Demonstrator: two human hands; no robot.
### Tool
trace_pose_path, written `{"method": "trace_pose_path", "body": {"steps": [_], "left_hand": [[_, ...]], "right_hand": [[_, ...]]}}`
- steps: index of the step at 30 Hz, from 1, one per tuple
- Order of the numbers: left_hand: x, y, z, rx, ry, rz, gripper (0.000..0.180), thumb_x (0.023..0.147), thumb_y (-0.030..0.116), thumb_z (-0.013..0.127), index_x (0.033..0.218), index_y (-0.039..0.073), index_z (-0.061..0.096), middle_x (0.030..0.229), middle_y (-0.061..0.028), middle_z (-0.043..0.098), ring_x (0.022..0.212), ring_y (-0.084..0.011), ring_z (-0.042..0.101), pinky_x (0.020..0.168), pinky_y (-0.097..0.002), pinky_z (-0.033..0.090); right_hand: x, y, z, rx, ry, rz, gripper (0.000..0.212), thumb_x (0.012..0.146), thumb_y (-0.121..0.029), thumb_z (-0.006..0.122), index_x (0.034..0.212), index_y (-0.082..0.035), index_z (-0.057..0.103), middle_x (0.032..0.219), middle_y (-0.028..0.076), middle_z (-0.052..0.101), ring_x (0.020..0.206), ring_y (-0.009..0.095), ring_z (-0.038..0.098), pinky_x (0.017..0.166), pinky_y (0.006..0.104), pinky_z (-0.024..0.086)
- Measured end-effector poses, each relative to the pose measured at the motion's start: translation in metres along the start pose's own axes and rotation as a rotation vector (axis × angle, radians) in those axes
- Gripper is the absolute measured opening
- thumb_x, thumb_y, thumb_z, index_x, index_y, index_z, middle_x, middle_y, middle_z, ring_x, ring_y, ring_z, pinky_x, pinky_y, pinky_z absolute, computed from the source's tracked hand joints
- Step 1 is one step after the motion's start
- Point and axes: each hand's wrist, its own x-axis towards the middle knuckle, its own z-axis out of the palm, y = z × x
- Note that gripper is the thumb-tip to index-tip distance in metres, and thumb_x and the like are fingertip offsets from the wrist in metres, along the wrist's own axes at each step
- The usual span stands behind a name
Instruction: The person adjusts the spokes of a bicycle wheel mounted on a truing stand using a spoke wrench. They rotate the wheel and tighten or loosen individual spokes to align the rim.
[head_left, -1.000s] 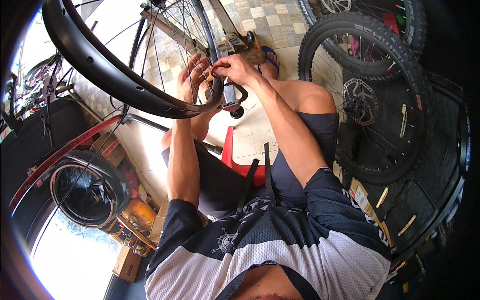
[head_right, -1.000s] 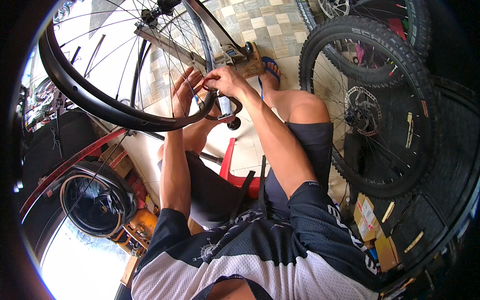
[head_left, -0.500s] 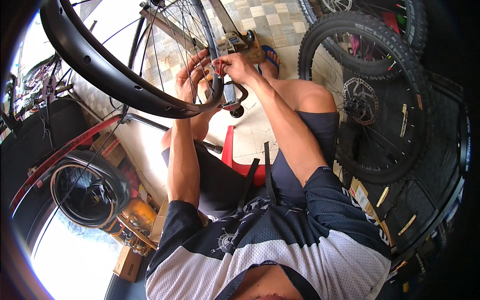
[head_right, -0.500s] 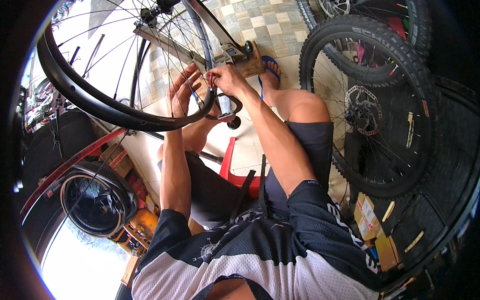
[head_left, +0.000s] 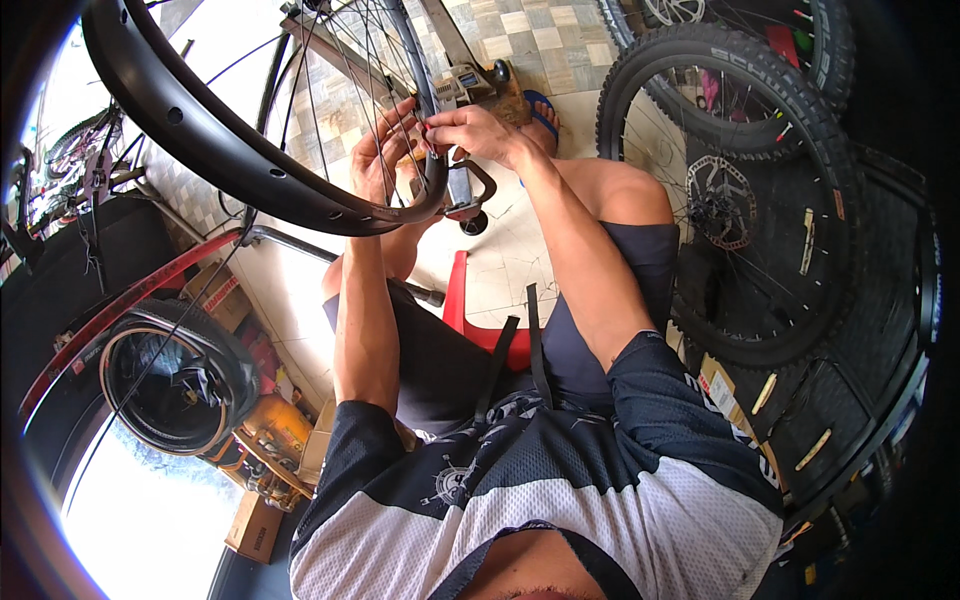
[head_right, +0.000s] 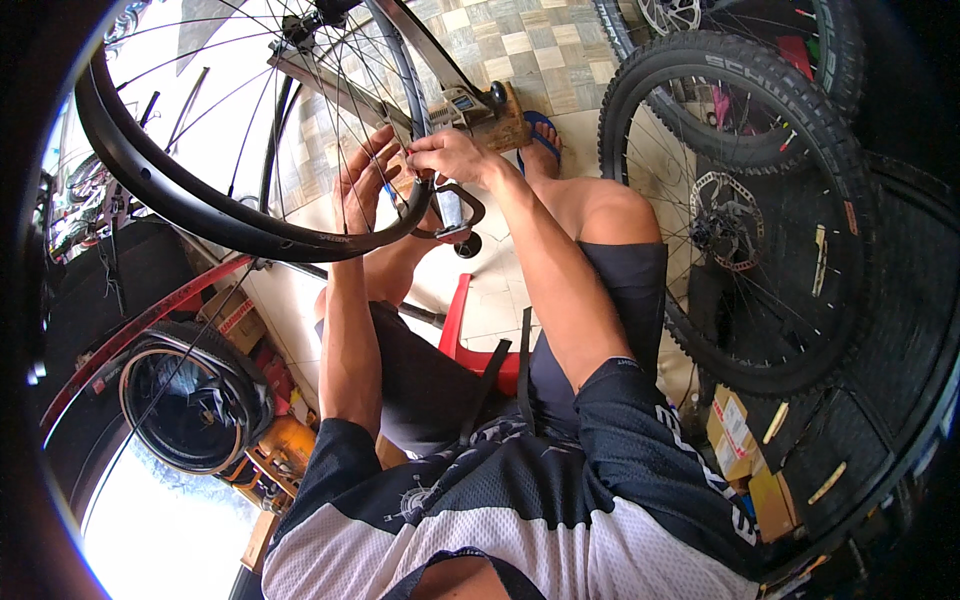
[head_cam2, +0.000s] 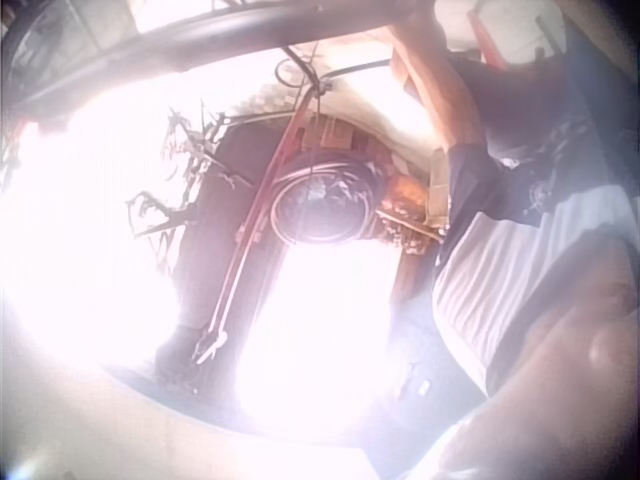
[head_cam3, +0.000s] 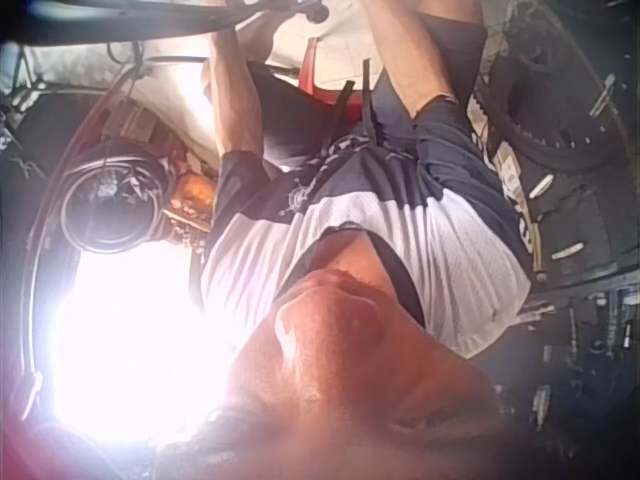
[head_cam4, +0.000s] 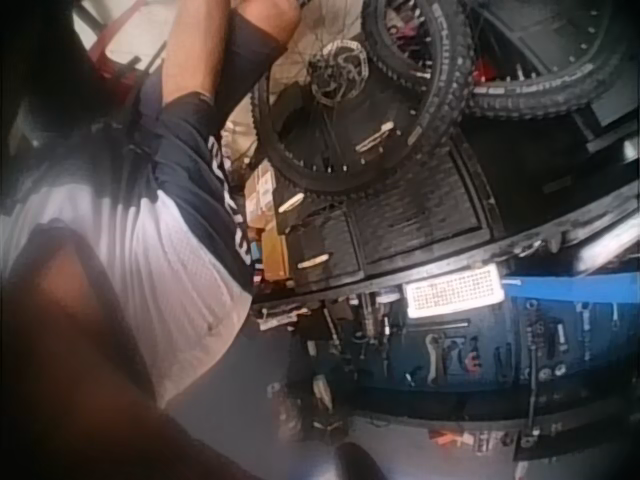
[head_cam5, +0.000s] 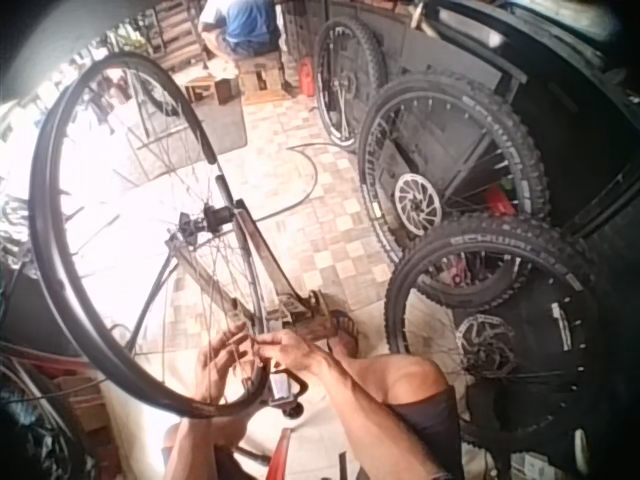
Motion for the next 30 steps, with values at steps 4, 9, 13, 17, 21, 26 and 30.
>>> {"method": "trace_pose_path", "body": {"steps": [4,9,13,17,21,26,30], "left_hand": [[0.0,-0.002,0.002,-0.002,0.039,0.04,0.037,0.099,0.012,0.059,0.133,-0.002,0.057,0.13,-0.0078,0.061,0.114,-0.014,0.057,0.096,-0.0288,0.047],[0.0,-0.003,0.002,0.031,0.028,0.024,0.048,0.097,0.024,0.063,0.138,-0.001,0.053,0.136,-0.0092,0.057,0.123,-0.0201,0.055,0.1,-0.0338,0.046],[0.001,-0.003,0.0,0.065,0.018,-0.007,0.055,0.097,0.029,0.065,0.14,-0.001,0.051,0.14,-0.0104,0.054,0.127,-0.0238,0.053,0.102,-0.0362,0.045],[0.001,-0.001,0.0,0.047,0.021,0.021,0.049,0.097,0.023,0.063,0.138,-0.002,0.053,0.136,-0.0097,0.057,0.123,-0.0206,0.054,0.1,-0.0336,0.046],[0.0,-0.001,0.004,0.005,0.052,0.037,0.039,0.099,0.01,0.058,0.135,-0.004,0.056,0.127,-0.0088,0.062,0.114,-0.0144,0.057,0.098,-0.029,0.047],[0.0,0.001,0.005,0.016,0.042,0.037,0.039,0.099,0.01,0.058,0.135,-0.004,0.055,0.127,-0.0086,0.062,0.113,-0.0139,0.057,0.098,-0.0286,0.046],[0.0,0.004,0.004,0.006,0.022,0.045,0.039,0.099,0.01,0.059,0.135,-0.004,0.056,0.124,-0.0081,0.063,0.111,-0.0133,0.058,0.097,-0.0279,0.046]], "right_hand": [[0.003,0.004,0.004,0.039,0.009,0.048,0.024,0.094,-0.021,0.068,0.108,-0.001,0.071,0.092,0.002,0.073,0.079,0.008,0.063,0.068,0.0239,0.049],[0.006,0.013,0.007,-0.184,0.192,-0.099,0.021,0.093,-0.019,0.069,0.105,-0.002,0.071,0.089,0.003,0.073,0.075,0.008,0.063,0.063,0.0243,0.049],[0.003,0.013,0.005,-0.055,0.224,-0.11,0.019,0.092,-0.012,0.068,0.107,0.0,0.07,0.089,0.005,0.073,0.075,0.009,0.064,0.065,0.0256,0.052],[0.011,0.017,0.009,0.024,0.179,-0.153,0.02,0.094,-0.001,0.058,0.112,0.003,0.066,0.092,0.007,0.072,0.081,0.011,0.067,0.071,0.026,0.054],[0.014,0.022,0.012,0.004,0.133,-0.161,0.025,0.092,0.008,0.049,0.114,0.006,0.062,0.095,0.009,0.071,0.086,0.013,0.068,0.078,0.0258,0.054],[0.012,0.017,0.014,-0.092,0.118,-0.186,0.03,0.09,0.01,0.045,0.115,0.008,0.061,0.095,0.008,0.071,0.087,0.013,0.068,0.081,0.0249,0.053],[0.006,0.006,0.007,0.035,-0.037,-0.142,0.029,0.091,0.003,0.053,0.119,0.007,0.061,0.096,0.007,0.071,0.09,0.012,0.066,0.082,0.0246,0.052]]}}
